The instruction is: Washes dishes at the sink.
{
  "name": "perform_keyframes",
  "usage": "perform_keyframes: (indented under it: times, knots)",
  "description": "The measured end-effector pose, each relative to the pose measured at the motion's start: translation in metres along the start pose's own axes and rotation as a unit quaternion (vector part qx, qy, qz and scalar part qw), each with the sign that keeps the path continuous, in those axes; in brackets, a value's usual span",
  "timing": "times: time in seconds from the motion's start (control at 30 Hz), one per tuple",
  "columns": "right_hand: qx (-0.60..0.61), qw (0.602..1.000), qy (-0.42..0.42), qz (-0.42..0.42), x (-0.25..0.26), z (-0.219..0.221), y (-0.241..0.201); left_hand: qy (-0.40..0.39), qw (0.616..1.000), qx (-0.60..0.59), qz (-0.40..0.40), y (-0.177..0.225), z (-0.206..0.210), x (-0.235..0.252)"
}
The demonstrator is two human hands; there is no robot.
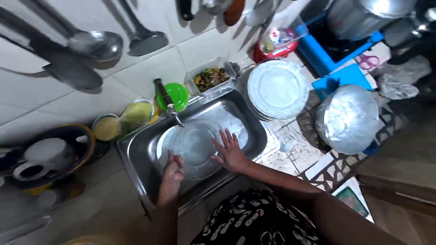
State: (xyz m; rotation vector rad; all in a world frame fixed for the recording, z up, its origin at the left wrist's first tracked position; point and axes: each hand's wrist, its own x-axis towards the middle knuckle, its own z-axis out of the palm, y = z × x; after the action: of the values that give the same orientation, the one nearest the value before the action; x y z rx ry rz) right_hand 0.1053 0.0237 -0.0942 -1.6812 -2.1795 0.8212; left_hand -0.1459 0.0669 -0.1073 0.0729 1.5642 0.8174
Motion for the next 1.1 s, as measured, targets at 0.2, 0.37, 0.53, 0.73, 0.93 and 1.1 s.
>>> perform_keyframes:
  times: [0.2,0.37,0.53,0.73,0.93,1.1]
  knots:
    - [0.513,0.835,0.007,0.198,-0.032,-0.053,-0.019,-0.069,0.988,-0.116,-0.077,-0.047,0.010,-0.032]
    - [0.632,0.736,-0.035,0.241,-0.052,-0.088,-0.025,-0.100,0.981,-0.158,-0.045,-0.073,0.036,-0.053]
    - [0.598,0.782,0.032,0.170,-0.089,-0.125,-0.011,-0.164,0.970,-0.169,0.057,-0.089,0.077,-0.079]
    - [0.575,0.804,0.114,0.098,-0.138,-0.196,0.028,-0.332,0.939,-0.004,0.089,-0.086,0.116,-0.119]
    - [0.557,0.745,0.319,0.181,-0.217,-0.263,0.083,-0.348,0.876,0.318,0.101,-0.097,0.196,-0.151]
    - [0.582,0.603,0.490,0.241,-0.280,-0.276,0.143,-0.403,0.810,0.423,0.050,-0.159,0.295,-0.176]
